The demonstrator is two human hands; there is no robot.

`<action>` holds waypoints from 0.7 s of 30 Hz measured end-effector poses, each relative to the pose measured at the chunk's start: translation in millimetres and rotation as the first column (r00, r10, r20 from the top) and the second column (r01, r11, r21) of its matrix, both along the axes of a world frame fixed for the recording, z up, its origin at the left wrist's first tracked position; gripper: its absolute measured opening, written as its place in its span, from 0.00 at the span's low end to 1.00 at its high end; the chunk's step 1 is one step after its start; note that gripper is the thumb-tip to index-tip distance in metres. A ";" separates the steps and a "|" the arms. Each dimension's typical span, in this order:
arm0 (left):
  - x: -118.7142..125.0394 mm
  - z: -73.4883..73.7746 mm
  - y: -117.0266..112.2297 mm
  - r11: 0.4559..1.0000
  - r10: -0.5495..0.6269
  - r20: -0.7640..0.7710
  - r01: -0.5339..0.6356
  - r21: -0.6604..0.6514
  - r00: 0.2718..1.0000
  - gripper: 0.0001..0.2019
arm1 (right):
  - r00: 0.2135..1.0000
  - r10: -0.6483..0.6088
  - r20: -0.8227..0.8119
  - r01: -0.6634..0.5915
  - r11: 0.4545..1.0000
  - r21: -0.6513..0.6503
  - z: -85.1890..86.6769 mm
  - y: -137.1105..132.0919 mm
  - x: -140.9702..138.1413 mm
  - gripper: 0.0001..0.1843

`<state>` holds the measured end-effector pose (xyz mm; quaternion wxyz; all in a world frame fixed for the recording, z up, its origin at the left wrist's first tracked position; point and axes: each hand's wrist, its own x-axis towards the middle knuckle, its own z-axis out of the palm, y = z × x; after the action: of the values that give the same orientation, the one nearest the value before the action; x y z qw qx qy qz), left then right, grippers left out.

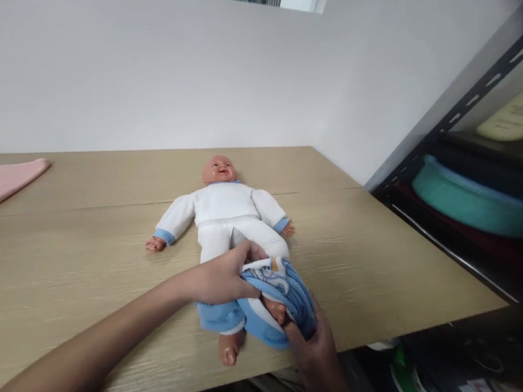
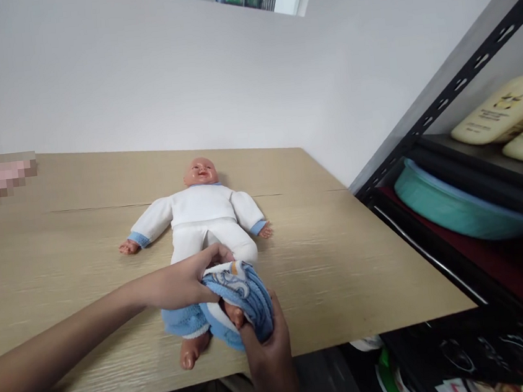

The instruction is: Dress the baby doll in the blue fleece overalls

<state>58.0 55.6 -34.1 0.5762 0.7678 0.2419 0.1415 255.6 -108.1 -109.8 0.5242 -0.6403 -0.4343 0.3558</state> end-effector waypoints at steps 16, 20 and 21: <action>-9.9 26.9 15.9 0.993 -0.072 -0.081 0.079 0.087 0.994 0.12 | 0.972 0.226 -0.067 -0.222 0.973 0.070 13.6 42.2 41.7 0.27; -12.7 31.1 21.9 0.984 -0.142 -0.087 0.151 0.096 0.986 0.05 | 0.905 0.411 -0.105 -0.416 0.909 -0.028 43.8 55.9 62.3 0.32; -13.1 31.7 22.9 0.983 -0.154 -0.094 0.163 0.087 0.984 0.05 | 0.879 0.453 -0.148 -0.463 0.885 -0.042 49.7 58.7 64.4 0.32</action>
<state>44.9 78.5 -2.4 0.5378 0.8163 0.1977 0.0730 320.0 -49.4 -60.1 0.4286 -0.5135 -0.5233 0.5279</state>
